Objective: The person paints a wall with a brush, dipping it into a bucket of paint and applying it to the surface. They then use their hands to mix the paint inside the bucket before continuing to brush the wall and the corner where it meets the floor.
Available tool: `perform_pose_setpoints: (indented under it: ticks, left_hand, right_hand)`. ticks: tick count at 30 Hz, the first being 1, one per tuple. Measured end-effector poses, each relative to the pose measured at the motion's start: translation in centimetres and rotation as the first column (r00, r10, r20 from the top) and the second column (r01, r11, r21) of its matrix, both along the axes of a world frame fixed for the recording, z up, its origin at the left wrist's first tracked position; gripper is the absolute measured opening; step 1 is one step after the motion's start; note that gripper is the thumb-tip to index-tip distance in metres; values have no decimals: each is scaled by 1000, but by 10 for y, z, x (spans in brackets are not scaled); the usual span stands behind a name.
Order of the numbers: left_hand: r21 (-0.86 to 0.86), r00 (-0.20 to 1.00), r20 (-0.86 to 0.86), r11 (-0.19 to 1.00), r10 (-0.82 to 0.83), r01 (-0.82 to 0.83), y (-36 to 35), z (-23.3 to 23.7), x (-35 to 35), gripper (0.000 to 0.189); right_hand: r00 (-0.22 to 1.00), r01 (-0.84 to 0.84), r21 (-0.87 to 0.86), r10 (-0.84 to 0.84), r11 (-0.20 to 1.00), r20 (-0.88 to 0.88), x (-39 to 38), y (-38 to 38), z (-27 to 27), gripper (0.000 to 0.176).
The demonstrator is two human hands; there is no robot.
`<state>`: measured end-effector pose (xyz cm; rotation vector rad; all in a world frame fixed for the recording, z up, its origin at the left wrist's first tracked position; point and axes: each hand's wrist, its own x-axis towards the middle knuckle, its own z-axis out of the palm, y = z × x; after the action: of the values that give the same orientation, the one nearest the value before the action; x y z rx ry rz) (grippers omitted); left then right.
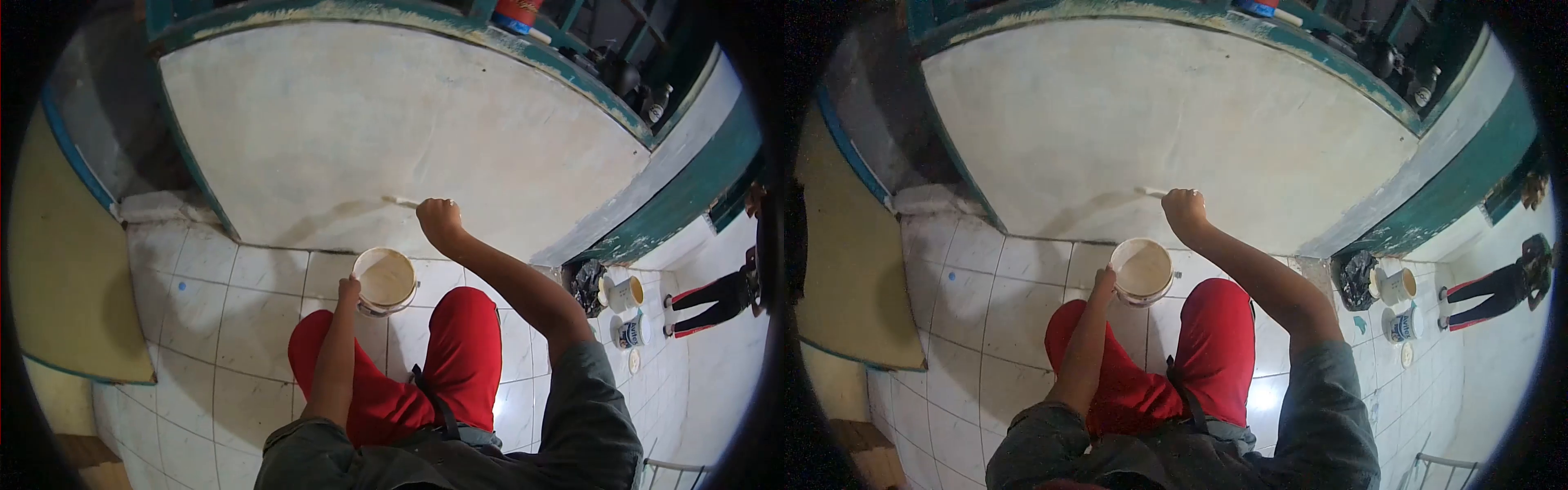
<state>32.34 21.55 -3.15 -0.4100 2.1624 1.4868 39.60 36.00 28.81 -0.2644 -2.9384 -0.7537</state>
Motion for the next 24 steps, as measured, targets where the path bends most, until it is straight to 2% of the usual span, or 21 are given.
perform_pose_setpoints:
  ticks: [1,2,4,5,6,7,9,10,11,12,14,15,16,17,19,23,24]
  left_hand:
    - [-51,998,-60,998,31,-34,3,-22,-1,41]
    - [-55,999,-29,997,44,-45,1,-22,3,41]
    - [12,996,-89,1000,-3,4,3,-7,10,39]
    - [40,993,-118,999,-19,24,5,-9,9,40]
    - [-173,925,-274,960,-263,222,5,-31,3,39]
    - [-411,787,-395,857,-474,310,5,-51,-4,37]
    - [-381,868,-313,888,-385,256,-1,22,17,38]
    - [-88,991,-130,995,36,-48,2,41,25,39]
    - [-108,992,-117,993,43,-56,1,16,20,39]
    - [-191,971,-209,979,-113,73,6,-30,13,41]
    - [-300,914,-280,931,-292,205,3,-32,15,42]
    - [-224,967,-211,970,-142,93,1,16,25,42]
    - [-156,991,-132,987,9,-29,2,44,30,43]
    - [-165,991,-132,986,-8,-14,3,44,30,43]
    - [-132,995,-86,990,41,-52,6,40,30,43]
    - [-138,988,-146,988,51,-72,7,32,28,41]
    - [-176,981,-188,981,45,-79,8,34,30,40]
  right_hand:
    - [997,-66,-62,68,996,34,1,-3,-5,6]
    - [988,-127,-128,137,984,74,3,-5,-12,6]
    - [975,-161,-160,182,974,128,4,-11,-19,7]
    - [961,-111,-180,151,977,232,4,-15,-17,9]
    - [938,-65,-195,126,979,323,1,-19,-20,11]
    - [925,-77,-215,150,974,348,-4,-21,-32,11]
    - [852,-33,-141,101,989,513,-12,-26,-58,14]
    - [843,-44,-161,123,986,524,-16,-29,-75,14]
    - [829,-57,-153,132,987,544,-18,-31,-96,15]
    - [817,-65,-144,135,987,561,-18,-32,-119,15]
    - [832,-103,-186,187,977,522,-21,-30,-165,16]
    - [850,-140,-204,223,969,478,-22,-27,-187,16]
    - [854,-125,-216,216,968,474,-24,-25,-208,16]
    - [845,-157,-149,211,976,491,-27,-27,-229,16]
    - [826,-230,-69,232,971,514,-23,-34,-231,15]
    - [824,-180,-87,199,980,531,-23,-39,-225,14]
    - [868,-118,-137,169,983,467,-26,-35,-235,13]
